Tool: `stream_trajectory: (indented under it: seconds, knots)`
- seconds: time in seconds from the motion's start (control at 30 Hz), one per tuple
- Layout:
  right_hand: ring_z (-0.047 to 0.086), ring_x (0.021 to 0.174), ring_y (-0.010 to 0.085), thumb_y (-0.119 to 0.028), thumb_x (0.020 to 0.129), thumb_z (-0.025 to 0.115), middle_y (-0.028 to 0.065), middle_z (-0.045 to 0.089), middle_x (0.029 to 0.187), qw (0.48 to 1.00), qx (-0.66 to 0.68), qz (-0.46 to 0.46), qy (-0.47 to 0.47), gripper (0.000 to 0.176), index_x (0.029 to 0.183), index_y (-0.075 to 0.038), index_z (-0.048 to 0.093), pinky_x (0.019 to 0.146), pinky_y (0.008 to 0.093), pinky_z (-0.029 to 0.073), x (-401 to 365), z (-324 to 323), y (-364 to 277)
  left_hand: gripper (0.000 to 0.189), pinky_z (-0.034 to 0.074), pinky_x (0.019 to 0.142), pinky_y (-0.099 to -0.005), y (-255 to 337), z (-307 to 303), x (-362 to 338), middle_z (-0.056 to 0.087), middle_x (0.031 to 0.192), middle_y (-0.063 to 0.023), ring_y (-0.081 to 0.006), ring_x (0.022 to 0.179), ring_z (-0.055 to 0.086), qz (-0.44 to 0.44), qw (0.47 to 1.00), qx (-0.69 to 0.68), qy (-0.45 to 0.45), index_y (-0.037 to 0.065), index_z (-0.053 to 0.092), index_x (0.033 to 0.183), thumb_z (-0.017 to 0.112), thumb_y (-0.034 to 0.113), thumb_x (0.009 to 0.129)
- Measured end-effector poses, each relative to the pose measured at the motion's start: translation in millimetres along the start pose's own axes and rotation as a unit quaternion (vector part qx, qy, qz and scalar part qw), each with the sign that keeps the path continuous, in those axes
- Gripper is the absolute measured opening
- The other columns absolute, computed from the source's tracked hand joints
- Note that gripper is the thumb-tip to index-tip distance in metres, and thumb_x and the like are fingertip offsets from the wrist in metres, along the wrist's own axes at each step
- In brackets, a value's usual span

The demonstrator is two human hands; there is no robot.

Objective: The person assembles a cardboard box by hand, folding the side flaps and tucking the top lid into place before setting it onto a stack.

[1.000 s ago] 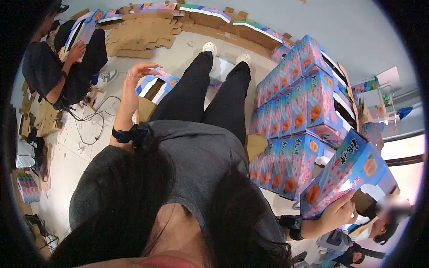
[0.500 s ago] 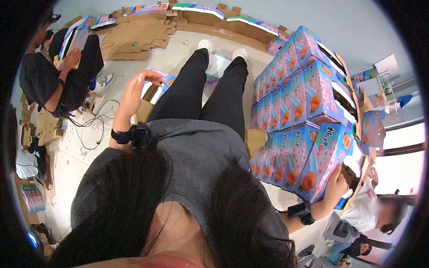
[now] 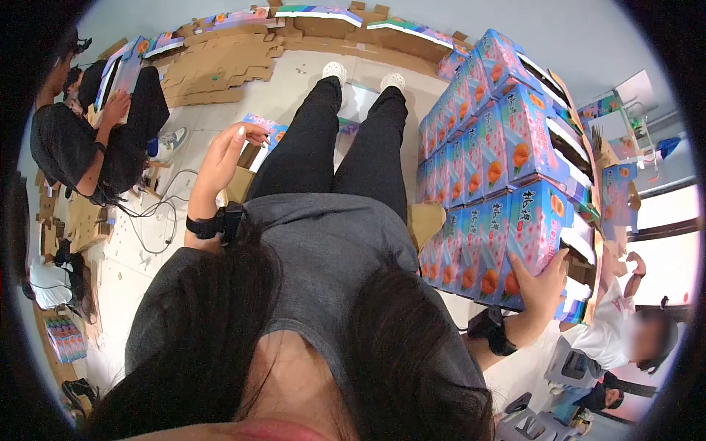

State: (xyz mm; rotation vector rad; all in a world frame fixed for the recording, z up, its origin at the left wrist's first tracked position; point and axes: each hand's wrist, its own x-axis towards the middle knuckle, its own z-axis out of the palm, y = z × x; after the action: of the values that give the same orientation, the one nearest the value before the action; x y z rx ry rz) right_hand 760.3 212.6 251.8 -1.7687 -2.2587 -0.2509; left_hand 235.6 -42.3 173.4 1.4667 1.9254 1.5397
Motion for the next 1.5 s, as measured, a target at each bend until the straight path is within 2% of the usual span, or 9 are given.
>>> stream_trajectory:
  seconds: [0.03,0.23,0.73,1.13,1.23,1.33,1.43,1.47,1.5]
  knots:
    - [0.056,0.119,0.0426,-0.046,0.068,0.086,0.0292,0.058,0.126,0.999,-0.050,-0.015,0.003,0.102,0.146,0.004,0.044,0.104,0.0461,0.042,2.7,2.2,1.3,0.047,0.050,0.090,-0.0337,-1.4,0.7,0.0,0.069,0.099,-0.0124,-0.0204,0.094,0.065,-0.003,1.000,-0.009,-0.005,-0.006,0.066,0.108,0.037,0.031,0.109]
    - [0.057,0.110,0.0374,-0.034,0.058,0.088,0.0167,0.062,0.115,0.998,0.004,-0.063,0.017,0.100,0.149,-0.023,0.049,0.099,0.0483,0.043,3.5,-0.1,8.3,0.045,0.050,0.089,-0.0340,-4.5,5.2,1.2,0.068,0.097,-0.0124,-0.0210,0.092,0.065,-0.007,1.000,-0.012,-0.021,-0.006,0.066,0.105,0.039,0.030,0.109]
    - [0.058,0.105,0.0351,-0.036,0.062,0.088,0.0129,0.063,0.107,0.997,0.042,-0.064,0.008,0.092,0.147,-0.025,0.053,0.097,0.0471,0.044,1.0,-1.5,15.6,0.045,0.050,0.086,-0.0336,0.4,9.4,1.8,0.068,0.093,-0.0126,-0.0209,0.090,0.065,-0.005,0.999,0.013,-0.029,-0.006,0.067,0.102,0.040,0.030,0.108]
    - [0.055,0.113,0.0361,-0.040,0.069,0.087,0.0141,0.063,0.115,0.999,0.016,-0.034,0.000,0.087,0.147,-0.023,0.052,0.101,0.0480,0.042,9.4,0.0,1.6,0.042,0.050,0.084,-0.0328,3.3,5.6,-2.1,0.069,0.092,-0.0114,-0.0199,0.089,0.065,-0.012,0.999,0.027,-0.014,-0.004,0.068,0.099,0.044,0.029,0.107]
    - [0.054,0.117,0.0358,-0.044,0.070,0.086,0.0138,0.063,0.115,0.996,0.072,-0.048,-0.017,0.089,0.148,-0.022,0.051,0.103,0.0543,0.039,12.4,2.7,10.5,0.041,0.050,0.082,-0.0323,3.7,4.5,-3.5,0.069,0.091,-0.0109,-0.0196,0.088,0.066,-0.014,0.999,0.043,-0.006,-0.004,0.069,0.099,0.046,0.030,0.106]
    - [0.049,0.129,0.0378,-0.043,0.073,0.084,0.0161,0.058,0.131,0.990,0.126,-0.027,-0.064,0.087,0.149,-0.023,0.049,0.108,0.0590,0.034,19.7,1.8,13.0,0.039,0.050,0.081,-0.0320,2.2,3.7,-3.2,0.069,0.090,-0.0106,-0.0193,0.087,0.066,-0.006,0.997,0.077,-0.008,-0.003,0.069,0.098,0.049,0.030,0.105]
    - [0.040,0.139,0.0402,-0.037,0.076,0.082,0.0191,0.047,0.148,0.995,-0.085,0.028,-0.038,0.083,0.150,-0.023,0.047,0.114,0.0588,0.028,3.8,-12.5,-20.2,0.038,0.050,0.080,-0.0326,0.5,0.9,-1.6,0.070,0.088,-0.0113,-0.0209,0.087,0.067,-0.007,0.996,0.088,-0.004,-0.002,0.070,0.096,0.052,0.031,0.103]
    - [0.033,0.144,0.0417,-0.033,0.078,0.080,0.0210,0.037,0.156,0.992,-0.114,0.031,-0.049,0.080,0.150,-0.024,0.047,0.117,0.0542,0.027,-0.9,-17.1,-29.6,0.038,0.050,0.079,-0.0333,0.3,-0.3,-1.0,0.070,0.088,-0.0119,-0.0227,0.086,0.067,-0.013,0.997,0.083,0.000,-0.001,0.071,0.095,0.054,0.032,0.103]
    - [0.033,0.144,0.0420,-0.032,0.079,0.080,0.0215,0.037,0.156,0.997,-0.065,-0.031,-0.019,0.078,0.149,-0.022,0.048,0.117,0.0544,0.027,-2.5,-14.2,-31.5,0.038,0.050,0.079,-0.0339,0.3,-0.1,-2.0,0.071,0.087,-0.0126,-0.0244,0.086,0.067,-0.018,0.997,0.077,0.004,0.000,0.071,0.094,0.055,0.033,0.102]
